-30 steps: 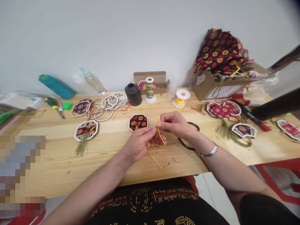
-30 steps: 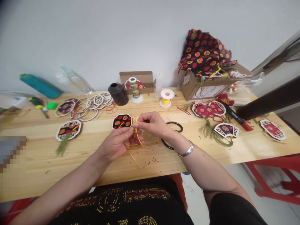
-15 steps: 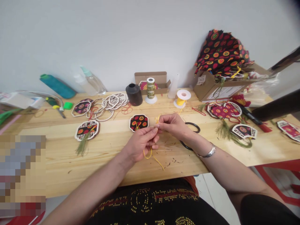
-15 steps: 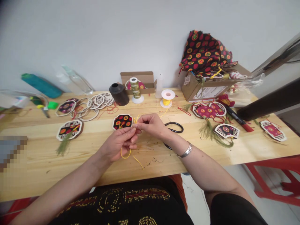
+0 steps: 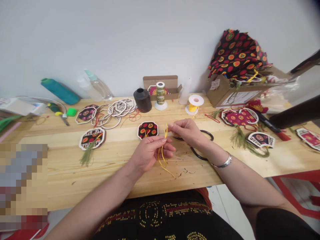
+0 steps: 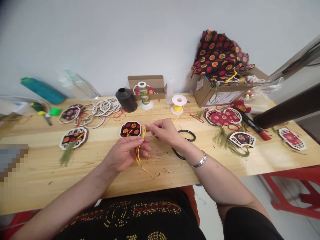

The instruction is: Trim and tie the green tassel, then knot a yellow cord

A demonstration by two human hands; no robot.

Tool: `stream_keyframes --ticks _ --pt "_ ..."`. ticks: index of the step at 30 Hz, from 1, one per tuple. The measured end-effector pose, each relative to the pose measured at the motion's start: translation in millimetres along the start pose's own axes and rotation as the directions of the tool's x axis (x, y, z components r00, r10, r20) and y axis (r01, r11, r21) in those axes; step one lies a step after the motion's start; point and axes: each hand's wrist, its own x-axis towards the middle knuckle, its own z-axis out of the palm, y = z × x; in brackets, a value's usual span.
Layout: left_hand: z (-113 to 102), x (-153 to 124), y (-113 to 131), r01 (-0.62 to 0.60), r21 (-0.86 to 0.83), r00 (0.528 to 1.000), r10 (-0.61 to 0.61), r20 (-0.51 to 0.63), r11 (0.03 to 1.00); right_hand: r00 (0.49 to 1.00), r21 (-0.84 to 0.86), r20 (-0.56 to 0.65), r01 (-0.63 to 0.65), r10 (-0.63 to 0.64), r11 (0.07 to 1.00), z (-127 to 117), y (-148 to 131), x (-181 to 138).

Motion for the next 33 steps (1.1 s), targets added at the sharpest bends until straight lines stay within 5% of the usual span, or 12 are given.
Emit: stream_keyframes --ticks 4,13,33 --pt "-0.8 0.8 -1.0 -0.005 0.035 0.999 0.006 -0.044 0.999 0.965 -0.086 -0.238 0.096 -0.114 0.992 -6.7 2.6 5.2" --pt "1.9 -0.7 -6.0 -0.141 0.278 0.988 0.153 -0.024 0.950 0.940 -0.252 0.044 0.339 -0.340 0.906 -6.4 4.2 5.2" --pt "-2.2 4.8 -1.0 0.092 0.087 0.996 -0.093 0.014 0.992 0.938 -0.212 0.001 0.340 -0.348 0.916 -2.4 15.9 10.5"
